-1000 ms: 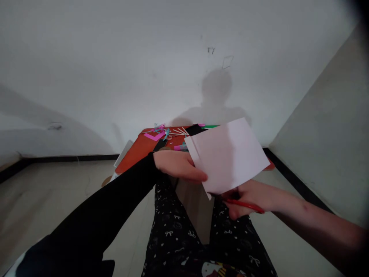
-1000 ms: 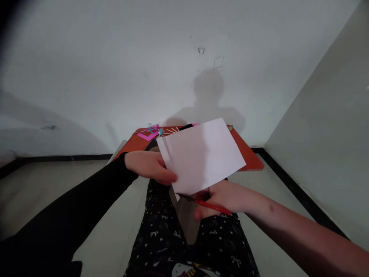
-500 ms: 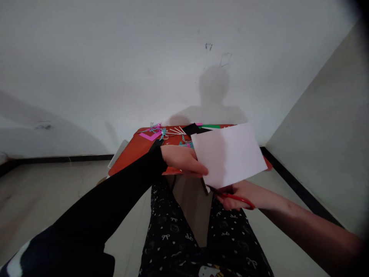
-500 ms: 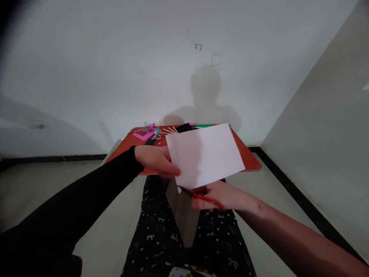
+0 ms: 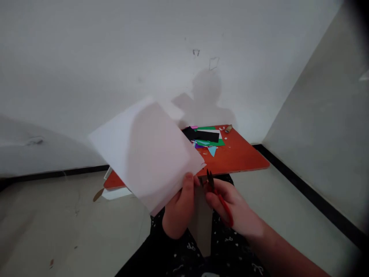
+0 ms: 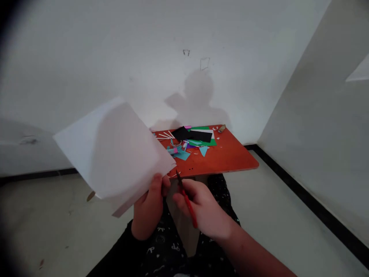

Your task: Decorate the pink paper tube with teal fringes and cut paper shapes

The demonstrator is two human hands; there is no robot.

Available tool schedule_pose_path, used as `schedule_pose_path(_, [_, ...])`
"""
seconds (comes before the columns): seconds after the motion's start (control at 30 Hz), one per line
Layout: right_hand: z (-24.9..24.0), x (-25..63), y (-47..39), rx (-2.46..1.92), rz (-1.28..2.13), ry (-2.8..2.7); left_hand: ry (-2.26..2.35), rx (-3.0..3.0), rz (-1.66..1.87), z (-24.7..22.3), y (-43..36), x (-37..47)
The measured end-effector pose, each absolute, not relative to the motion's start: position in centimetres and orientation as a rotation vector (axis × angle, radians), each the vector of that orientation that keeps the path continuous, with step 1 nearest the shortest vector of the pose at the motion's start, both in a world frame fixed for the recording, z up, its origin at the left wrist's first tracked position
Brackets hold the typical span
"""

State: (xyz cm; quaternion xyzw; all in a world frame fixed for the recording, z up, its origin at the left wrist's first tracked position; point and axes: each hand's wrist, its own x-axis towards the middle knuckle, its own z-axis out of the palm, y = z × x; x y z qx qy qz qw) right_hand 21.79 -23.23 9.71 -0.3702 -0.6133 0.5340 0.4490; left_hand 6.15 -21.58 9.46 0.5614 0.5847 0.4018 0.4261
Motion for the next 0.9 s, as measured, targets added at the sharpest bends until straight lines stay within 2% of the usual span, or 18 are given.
schedule_pose_path(0.13, [9.7,20.9,-23.5,-0.907,1.345,-1.474,1.55,1.209,1.335,8.6,-22.4,6.9])
schedule_pose_path(0.23, [9.8,20.8,-23.6,-0.899,1.37,-1.446,1.521,1.18,1.448,8.6,-22.7,7.2])
schedule_pose_path(0.57, [9.5,20.7,-23.3,-0.932,1.403,-1.406,1.716,1.052,1.347,8.0,-22.7,7.4])
schedule_pose_path(0.9, [9.7,20.6,-22.7,-1.005,1.37,-1.442,1.687,1.137,1.366,7.1,-22.3,7.5])
